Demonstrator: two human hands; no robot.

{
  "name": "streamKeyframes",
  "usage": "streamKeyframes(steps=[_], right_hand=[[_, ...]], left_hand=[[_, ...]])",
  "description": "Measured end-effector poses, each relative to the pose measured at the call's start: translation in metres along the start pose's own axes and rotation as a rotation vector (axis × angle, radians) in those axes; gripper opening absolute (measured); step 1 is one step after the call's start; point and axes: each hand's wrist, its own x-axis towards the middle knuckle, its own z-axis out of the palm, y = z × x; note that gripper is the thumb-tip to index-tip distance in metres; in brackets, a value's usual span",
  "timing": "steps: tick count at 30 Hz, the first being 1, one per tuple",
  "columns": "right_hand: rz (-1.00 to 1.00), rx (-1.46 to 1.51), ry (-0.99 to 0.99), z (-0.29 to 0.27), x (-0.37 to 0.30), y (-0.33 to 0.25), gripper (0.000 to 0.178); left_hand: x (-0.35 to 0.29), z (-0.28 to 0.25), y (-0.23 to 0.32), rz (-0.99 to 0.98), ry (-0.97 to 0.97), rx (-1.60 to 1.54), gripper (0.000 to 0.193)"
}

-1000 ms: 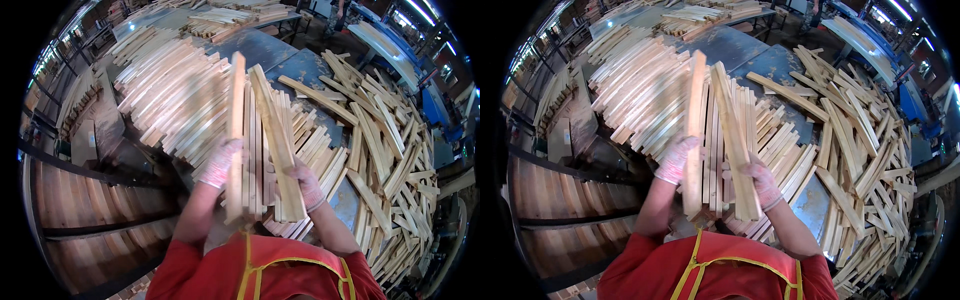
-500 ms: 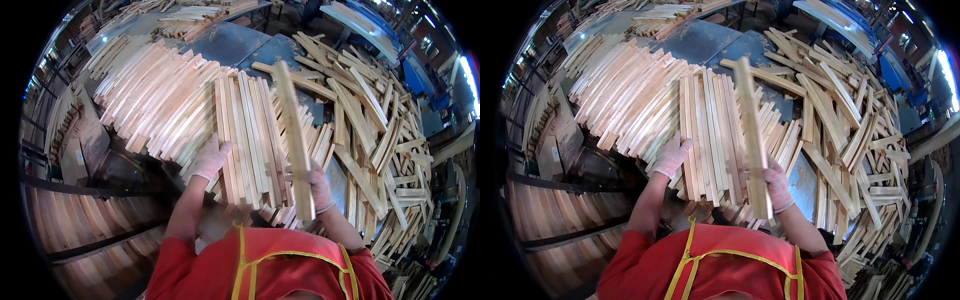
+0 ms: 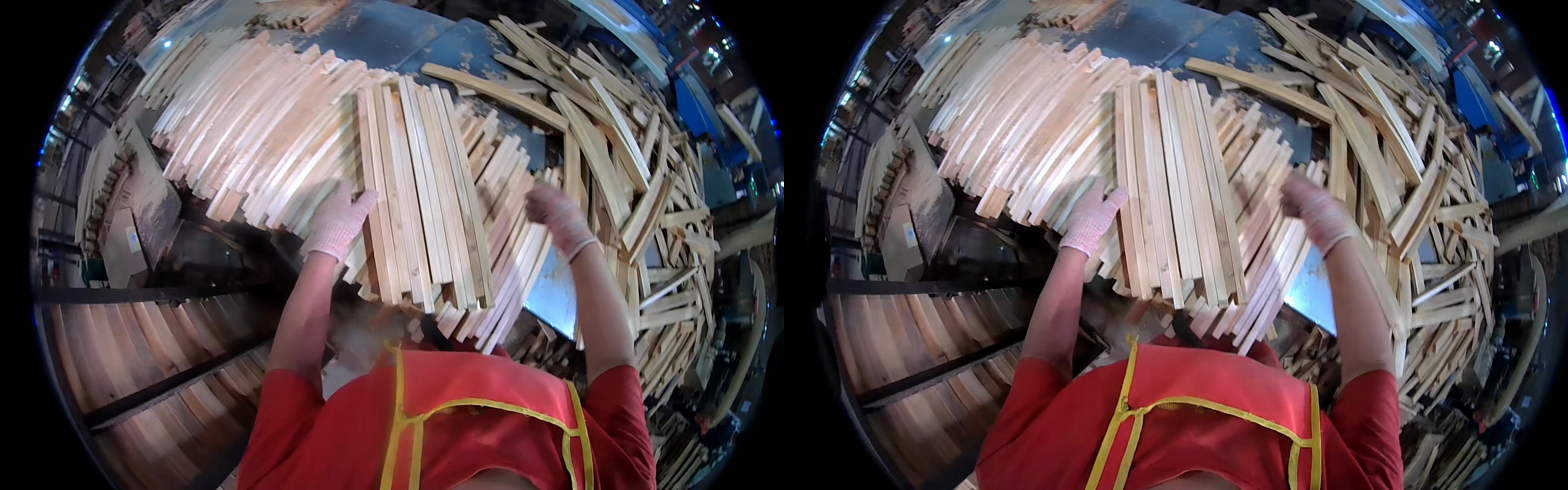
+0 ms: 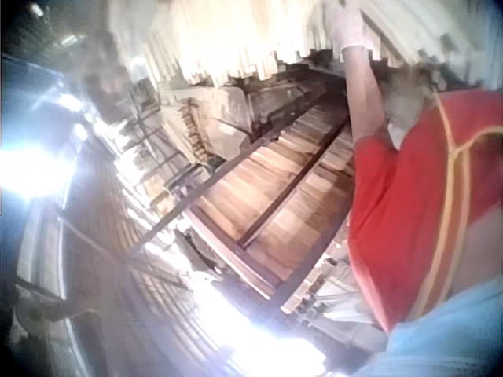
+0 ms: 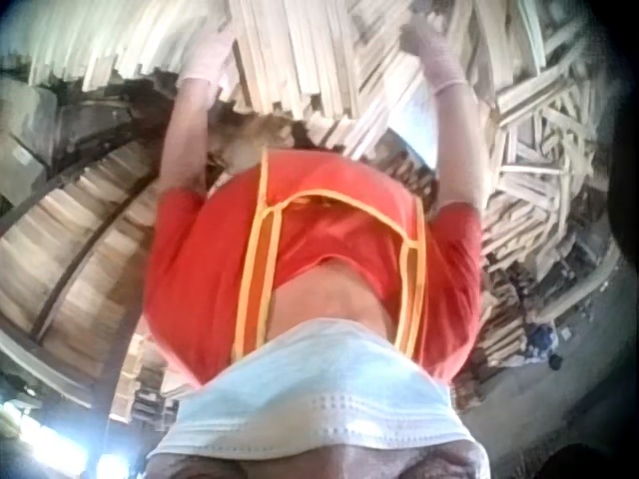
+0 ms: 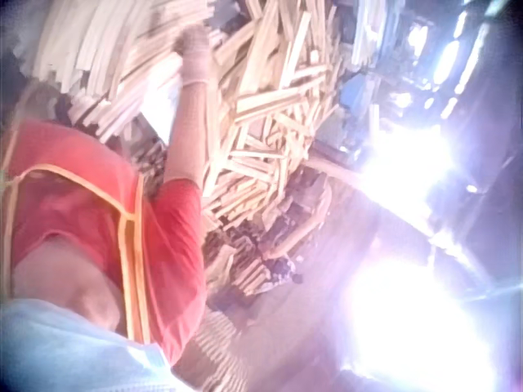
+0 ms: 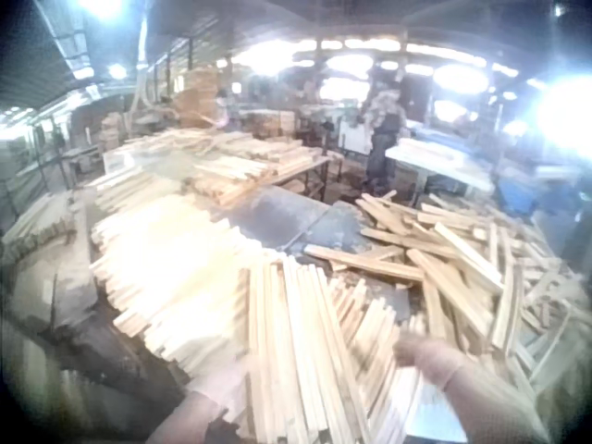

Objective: The person repeatedly picks up individual wooden planks from a large pile on a metal table and places them into a neat, aligned stack. The person works continuously, moving planks one by one from the disorganized pile to the growing stack.

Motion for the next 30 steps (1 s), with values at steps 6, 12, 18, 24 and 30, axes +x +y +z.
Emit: streamKeyframes(steps=[6,12,18,24,30], right_hand=[[-0.029,-0.691,-0.048,0.083,0.082,0.003,0.079],[-0.097,-1.077,-0.158,0.15,0.077,-0.024,0.073],[-0.123,-0.855,-0.085,0.134,0.069,-0.025,0.075],[-0.666,-0.711,-0.033,0.147,0.027,-0.158,0.066],[-1.06,-0.434,0.018,0.175,-0.004,-0.244,0.053]], left_hand=[[0.042,0.011,0.011,0.024,0.173,0.045,0.087],[0.035,0.031,0.042,-0.04,0.183,0.207,0.086],[0.005,0.028,0.075,-0.118,0.25,-0.085,0.075],[0.007,-0.038,0.129,0.228,0.598,-0.395,0.055],[-0.003,-0.127,0.192,0.79,0.815,-0.483,0.075]])
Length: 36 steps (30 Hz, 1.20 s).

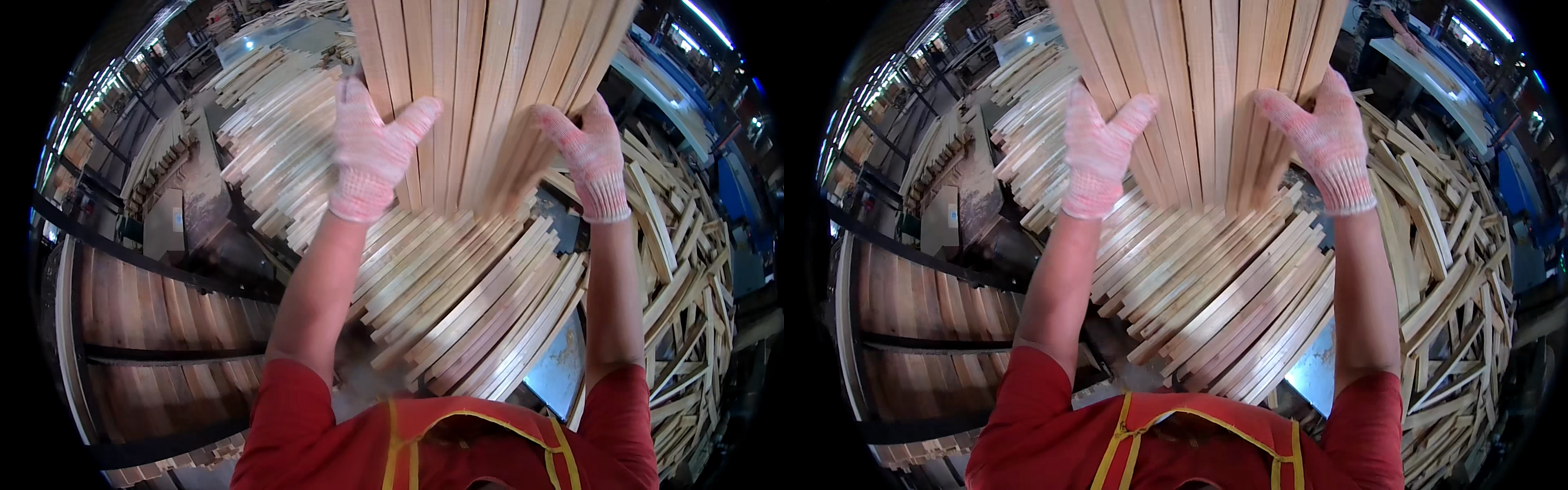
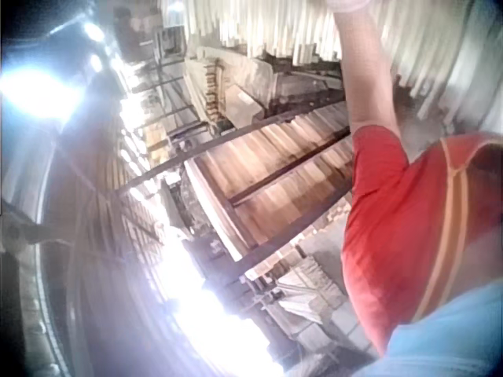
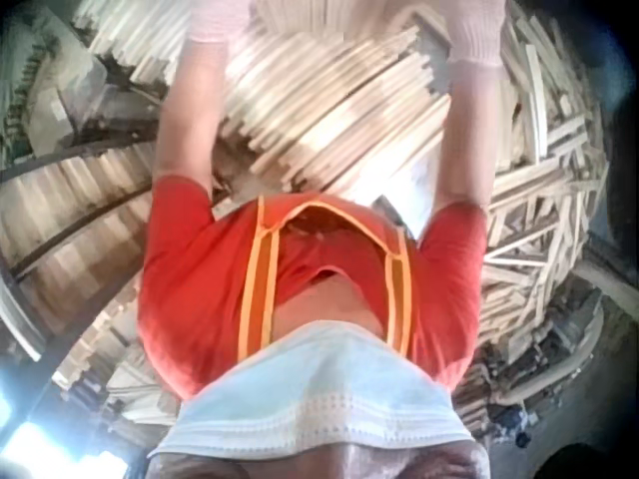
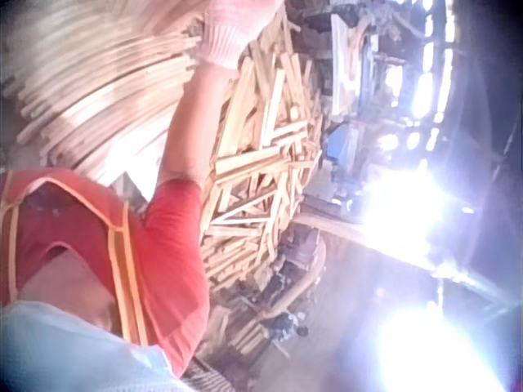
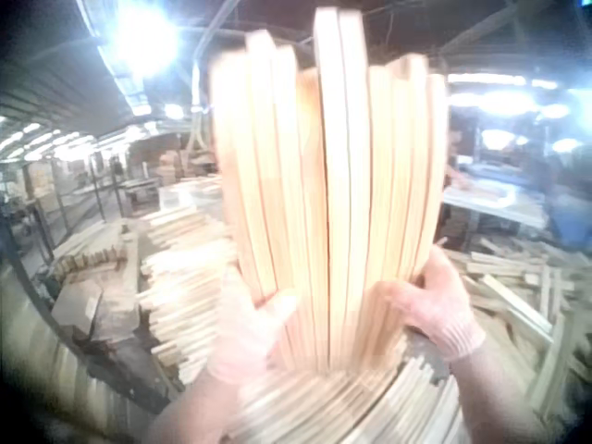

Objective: The person repeatedly picks up individual wooden planks from a large pile on a metal table and places them into a neat, aligned stack. The person works continuously, moving planks one by one from the disorganized pile to the growing stack.

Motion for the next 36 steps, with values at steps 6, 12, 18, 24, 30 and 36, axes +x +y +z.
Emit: streamKeyframes(steps=[6,12,18,24,30,36], right_hand=[[0.043,-0.508,-0.364,0.014,-0.078,0.077,0.055],[0.097,-1.085,-0.752,0.091,-0.251,0.171,0.077],[0.214,-0.717,-0.71,0.064,-0.239,0.181,0.063],[0.904,-0.203,-0.514,0.071,-0.204,0.186,0.058],[0.966,-0.365,-0.608,0.114,-0.184,0.151,0.078],[1.007,0.035,-0.363,0.115,-0.204,0.167,0.072]], left_hand=[[-0.038,-0.009,-0.058,-0.065,-0.409,0.472,0.074],[-0.207,-0.072,-0.172,0.018,-0.96,1.222,0.065],[-0.195,-0.092,-0.177,-0.163,-1.049,0.918,0.055],[-0.172,-0.082,-0.146,-0.754,-0.864,0.687,0.08],[-0.171,-0.035,-0.125,-0.878,-0.783,0.786,0.095],[-0.178,-0.04,-0.157,-0.913,-0.759,0.529,0.093]])
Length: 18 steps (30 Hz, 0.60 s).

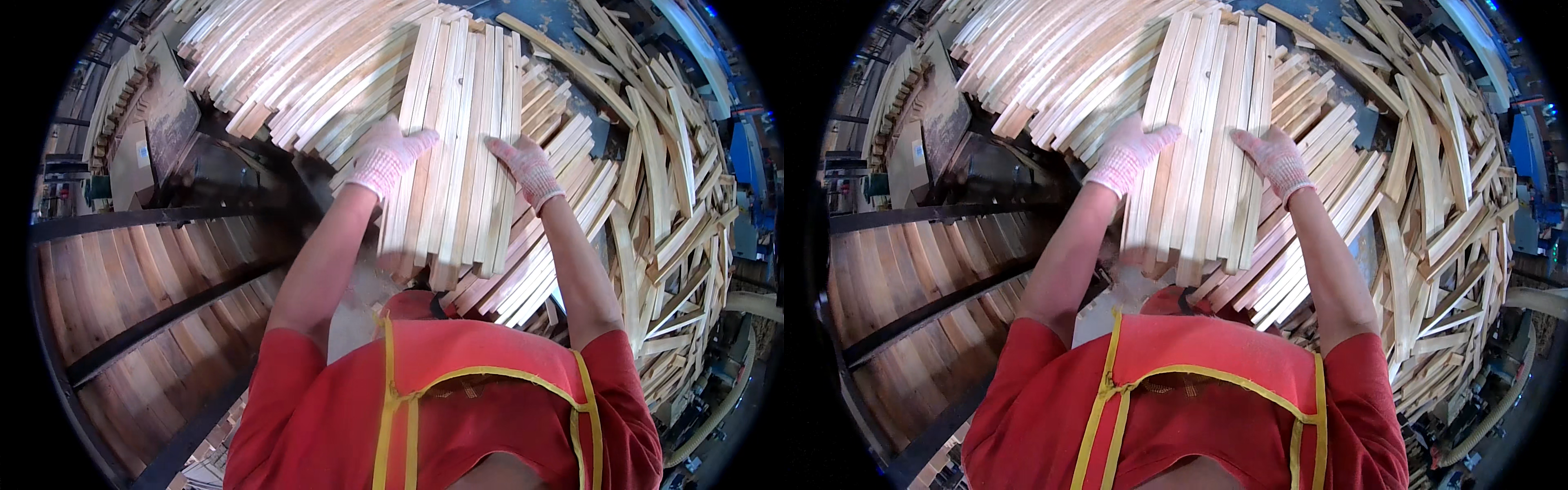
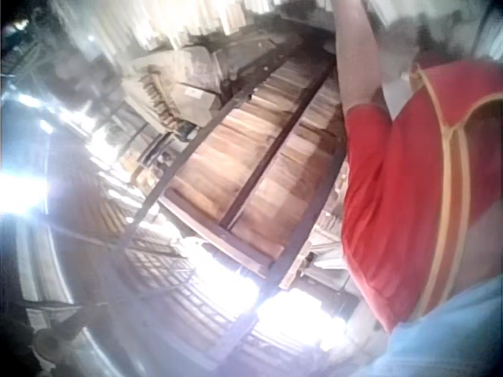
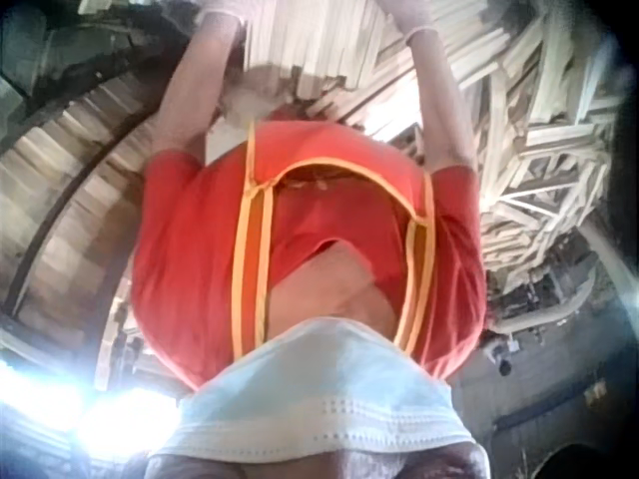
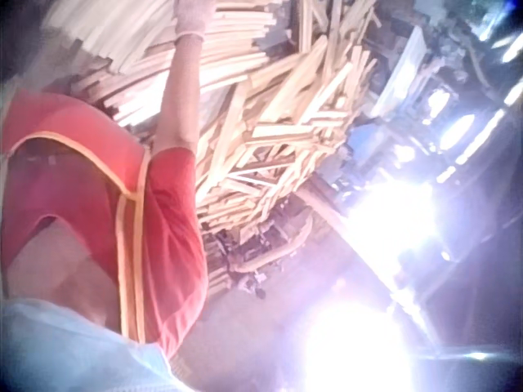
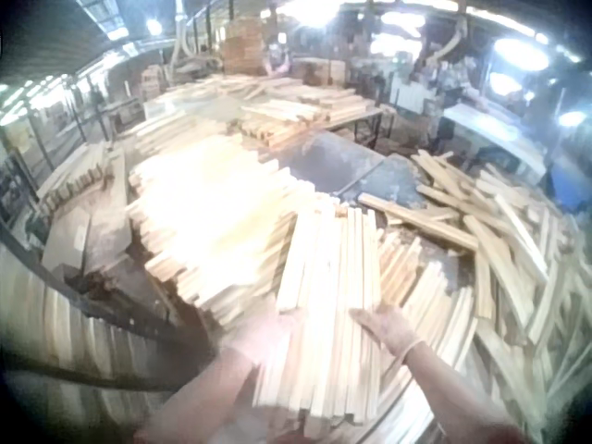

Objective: The person repeatedly picks up individual wooden planks from a large pile on a metal table and places them into a neat, aligned stack. The person works continuously, moving planks one by one from the disorganized pile to the growing stack.

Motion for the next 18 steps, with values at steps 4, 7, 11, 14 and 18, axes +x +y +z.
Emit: streamKeyframes(steps=[4,7,11,14,18], right_hand=[[-0.054,-0.095,0.066,0.001,-0.021,-0.02,0.072],[-0.202,0.002,0.085,-0.004,-0.03,-0.031,0.071],[-0.428,0.044,0.148,-0.016,-0.076,-0.104,0.069],[-0.685,-0.125,0.313,-0.042,-0.086,-0.137,0.072],[-0.73,-0.333,0.422,-0.048,-0.12,-0.169,0.076]], left_hand=[[-0.009,-0.017,0.005,0.032,0.018,0.072,0.092],[-0.023,-0.039,0.021,0.176,0.076,-0.023,0.092],[-0.042,-0.066,0.044,0.524,0.476,-0.042,0.088],[-0.074,-0.092,0.086,0.777,0.702,-0.128,0.065],[-0.084,-0.08,0.079,0.72,0.872,-0.213,0.087]])
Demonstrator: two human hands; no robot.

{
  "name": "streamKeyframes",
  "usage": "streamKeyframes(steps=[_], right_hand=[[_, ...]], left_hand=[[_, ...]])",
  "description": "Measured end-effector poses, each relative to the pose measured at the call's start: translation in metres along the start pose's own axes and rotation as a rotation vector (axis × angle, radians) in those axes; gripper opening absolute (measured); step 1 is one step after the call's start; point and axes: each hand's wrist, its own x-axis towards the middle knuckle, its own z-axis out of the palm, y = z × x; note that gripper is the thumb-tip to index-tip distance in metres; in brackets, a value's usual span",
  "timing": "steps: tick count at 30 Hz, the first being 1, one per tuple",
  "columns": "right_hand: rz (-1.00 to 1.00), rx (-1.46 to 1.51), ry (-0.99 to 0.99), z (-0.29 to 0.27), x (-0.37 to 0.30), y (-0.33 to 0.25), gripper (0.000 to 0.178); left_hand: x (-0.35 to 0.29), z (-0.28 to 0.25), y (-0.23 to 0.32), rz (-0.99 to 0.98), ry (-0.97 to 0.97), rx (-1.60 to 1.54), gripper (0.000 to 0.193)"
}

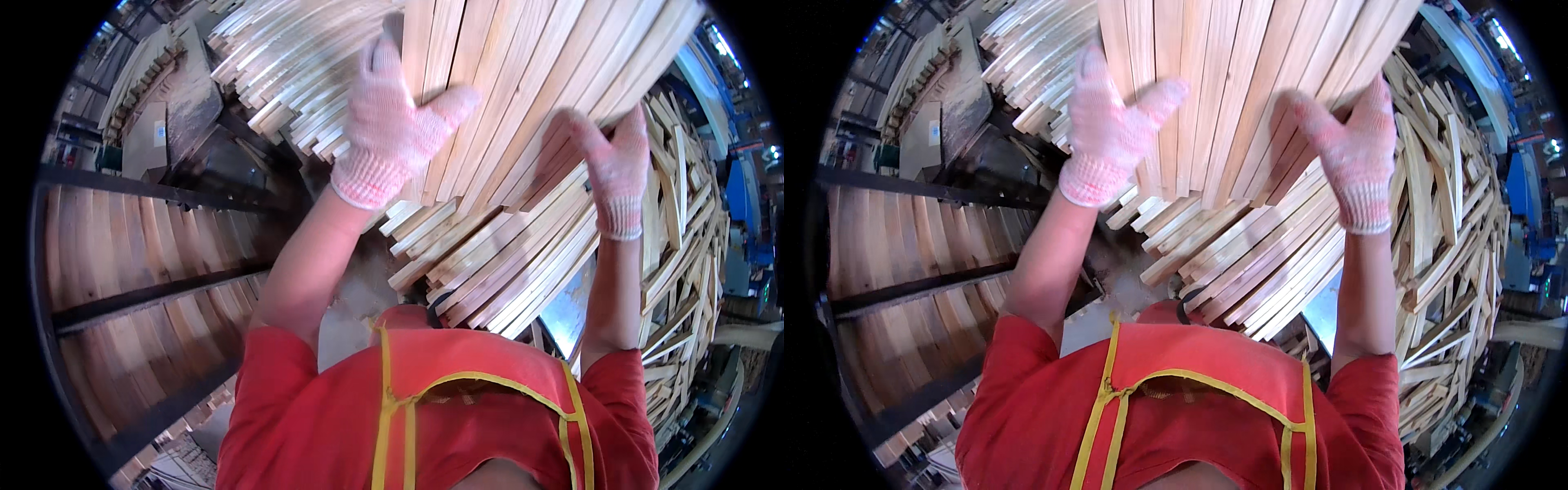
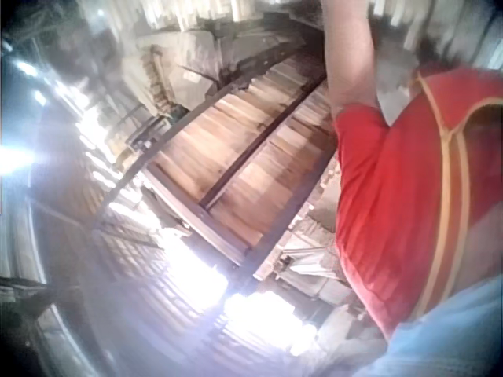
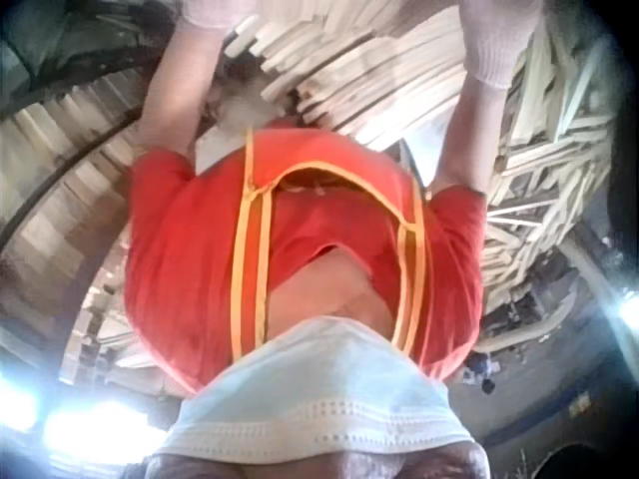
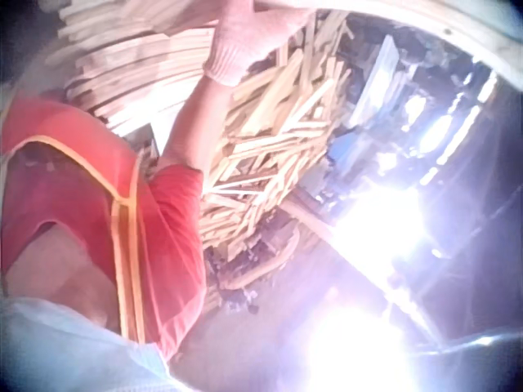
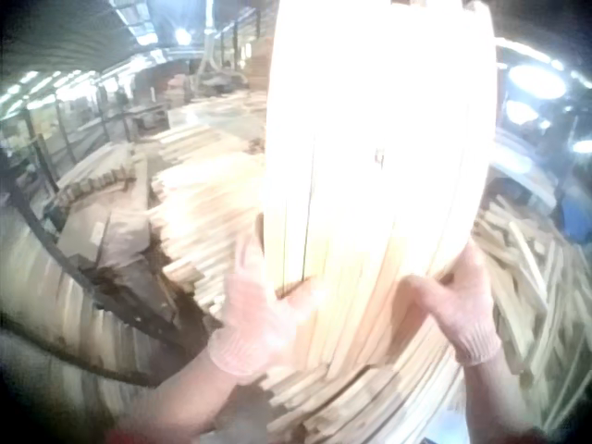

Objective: The person repeatedly picks up individual wooden planks from a large pile on a metal table and places them into a neat, aligned stack. The person works continuously, moving planks one by one from the disorganized pile to the growing stack.

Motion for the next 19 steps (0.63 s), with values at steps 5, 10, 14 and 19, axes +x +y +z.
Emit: streamKeyframes(steps=[5,10,14,19], right_hand=[[-0.201,-0.268,-0.053,0.029,-0.046,0.117,0.082],[0.033,0.344,-0.429,0.01,-0.073,0.055,0.036],[0.228,0.464,-0.41,-0.041,-0.102,0.082,0.059],[-0.167,0.354,-0.568,-0.073,-0.106,0.091,0.071]], left_hand=[[-0.072,0.028,-0.028,-0.335,-0.187,-0.401,0.087],[-0.115,-0.01,0.032,-0.557,-0.121,-0.242,0.085],[-0.149,-0.052,0.109,-0.192,-0.042,0.082,0.106],[-0.193,-0.102,0.199,-0.001,0.037,0.164,0.112]])
